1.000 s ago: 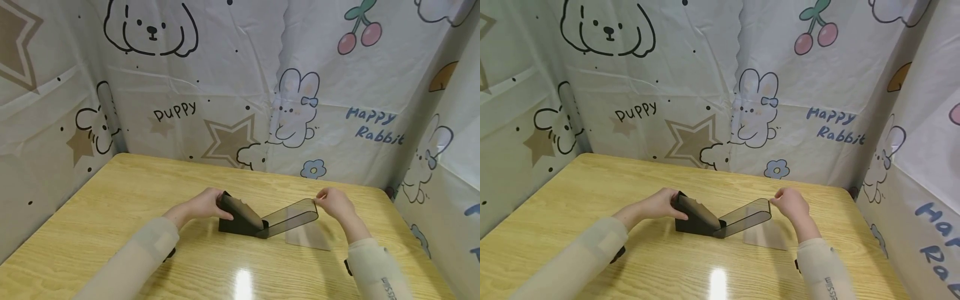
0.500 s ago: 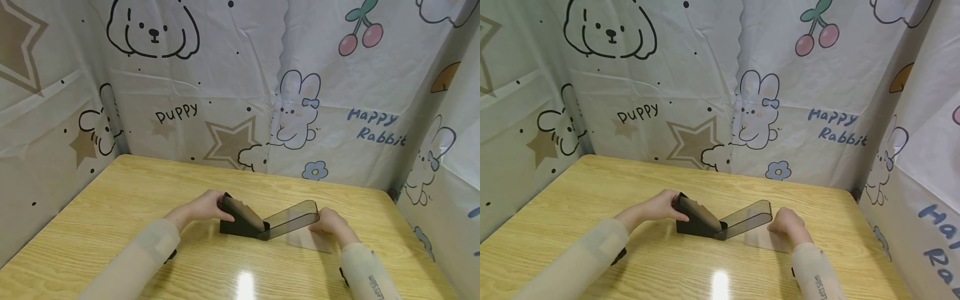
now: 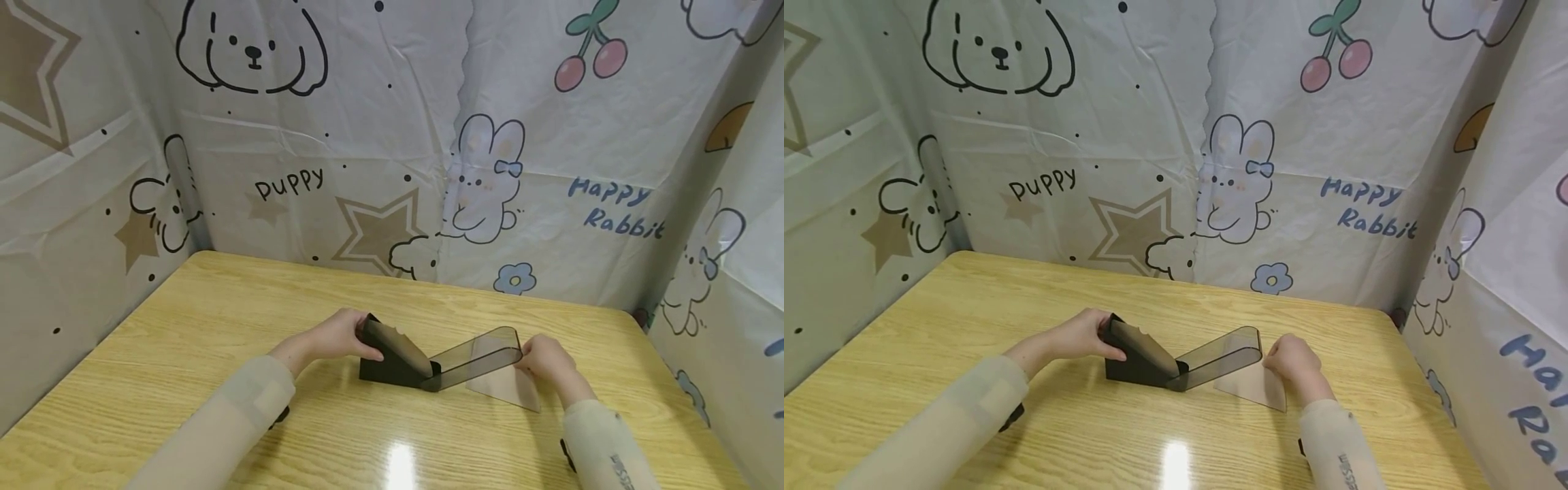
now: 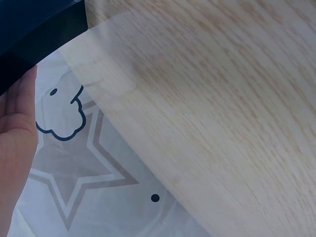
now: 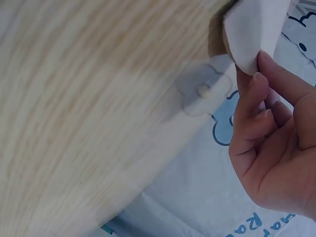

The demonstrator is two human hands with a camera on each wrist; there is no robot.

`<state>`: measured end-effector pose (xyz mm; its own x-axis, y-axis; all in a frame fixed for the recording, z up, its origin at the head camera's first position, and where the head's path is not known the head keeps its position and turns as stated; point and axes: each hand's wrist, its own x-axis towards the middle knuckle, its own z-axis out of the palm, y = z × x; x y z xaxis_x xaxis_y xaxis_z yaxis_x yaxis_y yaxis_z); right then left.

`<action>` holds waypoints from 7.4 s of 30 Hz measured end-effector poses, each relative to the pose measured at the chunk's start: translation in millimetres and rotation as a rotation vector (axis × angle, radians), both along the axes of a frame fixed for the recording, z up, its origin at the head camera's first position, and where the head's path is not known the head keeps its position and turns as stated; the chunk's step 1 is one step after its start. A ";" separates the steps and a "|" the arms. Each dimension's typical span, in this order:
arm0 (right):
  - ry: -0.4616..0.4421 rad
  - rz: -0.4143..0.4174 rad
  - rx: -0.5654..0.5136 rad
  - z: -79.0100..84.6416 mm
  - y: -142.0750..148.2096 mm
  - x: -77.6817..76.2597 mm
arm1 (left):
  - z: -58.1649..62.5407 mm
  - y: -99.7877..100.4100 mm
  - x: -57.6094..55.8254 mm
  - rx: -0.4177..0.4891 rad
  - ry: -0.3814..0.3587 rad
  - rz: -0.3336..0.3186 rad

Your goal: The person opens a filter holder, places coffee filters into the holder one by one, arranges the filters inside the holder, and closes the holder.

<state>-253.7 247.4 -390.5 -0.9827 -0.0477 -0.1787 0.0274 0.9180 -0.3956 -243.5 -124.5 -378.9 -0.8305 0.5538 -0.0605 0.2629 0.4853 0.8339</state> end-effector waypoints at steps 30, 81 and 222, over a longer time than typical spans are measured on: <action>0.103 -0.030 -0.213 6.2 14.1 3.4 | -0.4 -0.6 -0.4 0.006 -0.001 0.000; 0.492 0.018 -0.363 139.3 -20.6 44.2 | -1.6 7.9 -4.1 -0.007 0.020 0.002; -0.009 -0.013 0.149 3.1 -9.9 -4.3 | 2.4 12.0 0.5 -0.023 0.034 0.030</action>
